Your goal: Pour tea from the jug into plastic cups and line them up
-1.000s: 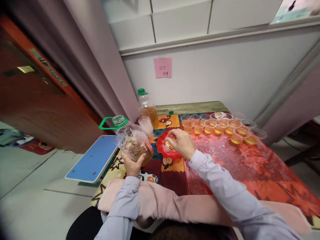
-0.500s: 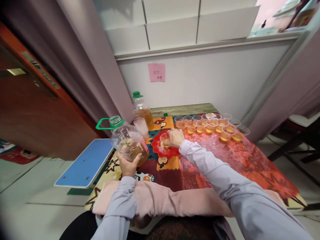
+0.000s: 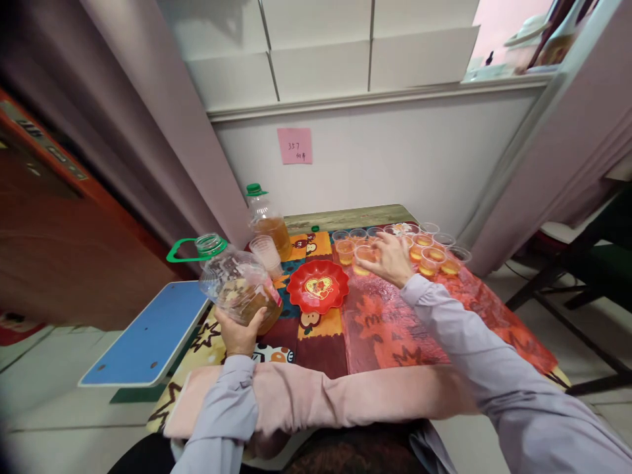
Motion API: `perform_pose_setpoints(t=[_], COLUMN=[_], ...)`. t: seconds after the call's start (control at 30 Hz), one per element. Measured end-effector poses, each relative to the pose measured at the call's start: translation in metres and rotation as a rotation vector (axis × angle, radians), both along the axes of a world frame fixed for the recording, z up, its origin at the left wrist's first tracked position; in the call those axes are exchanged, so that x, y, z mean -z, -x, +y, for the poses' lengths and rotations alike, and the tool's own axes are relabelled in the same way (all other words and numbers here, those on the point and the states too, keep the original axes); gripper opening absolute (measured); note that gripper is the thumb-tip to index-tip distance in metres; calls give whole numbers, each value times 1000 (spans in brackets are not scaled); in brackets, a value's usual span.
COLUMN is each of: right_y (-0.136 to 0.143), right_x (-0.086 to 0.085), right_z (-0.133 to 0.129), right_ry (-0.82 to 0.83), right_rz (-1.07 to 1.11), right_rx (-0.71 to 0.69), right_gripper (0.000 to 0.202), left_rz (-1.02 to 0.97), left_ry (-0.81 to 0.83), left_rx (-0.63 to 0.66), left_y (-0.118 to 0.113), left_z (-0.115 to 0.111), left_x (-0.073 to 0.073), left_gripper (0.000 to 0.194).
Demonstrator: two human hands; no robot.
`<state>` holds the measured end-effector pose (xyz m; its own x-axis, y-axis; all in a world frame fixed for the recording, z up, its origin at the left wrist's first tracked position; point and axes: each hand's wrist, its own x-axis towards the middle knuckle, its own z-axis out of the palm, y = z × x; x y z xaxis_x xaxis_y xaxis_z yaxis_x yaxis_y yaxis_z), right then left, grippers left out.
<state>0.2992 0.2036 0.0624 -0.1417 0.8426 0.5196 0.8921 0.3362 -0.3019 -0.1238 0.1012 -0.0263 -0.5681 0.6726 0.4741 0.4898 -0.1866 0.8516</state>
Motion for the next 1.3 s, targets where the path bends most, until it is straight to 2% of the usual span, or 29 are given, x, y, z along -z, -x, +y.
perform_pose_setpoints(t=[0.13,0.3,0.47,0.63,0.73,0.8,0.87,0.93,1.07,1.13,1.2,1.3], right_y=[-64,-102,-110,-109,-104,-96,-79,-50,40,95,147,211], right_x=[26,45,53,55,47,34,14,-10,-52,-65,-72,-78], right_z=[3,11,20,16,10,7,6,5,3,7,16,35], right_ry=[11,72,132,82,33,-19,-94,-160,-142,-77,-10,85], right_rz=[-77,-156,-198,-189,-146,-111,-70,-15,79,40,-22,-167], right_rx=[191,297,356,383,365,345,289,164,-203,-355,-450,-551], right_gripper=[57,58,58,61,67,70,67,59,37,30,26,33], left_rz=[-14,7,22,25,17,18,13,-9,-22,-14,-9,-8], left_ry=[-1,10,40,26,35,41,41,30,14,21,20,8], left_rx=[-1,-22,-13,-32,-23,-17,-11,6,45,45,37,38], left_y=[-2,2,4,1,1,0,0,0,2,3,3,1], left_z=[0,0,0,0,-1,-2,-3,-3,-4,-5,-6,-7], left_x=[-3,-2,0,-1,-2,-2,0,2,7,9,9,9], left_gripper=[118,117,115,112,111,112,113,114,116,118,118,118])
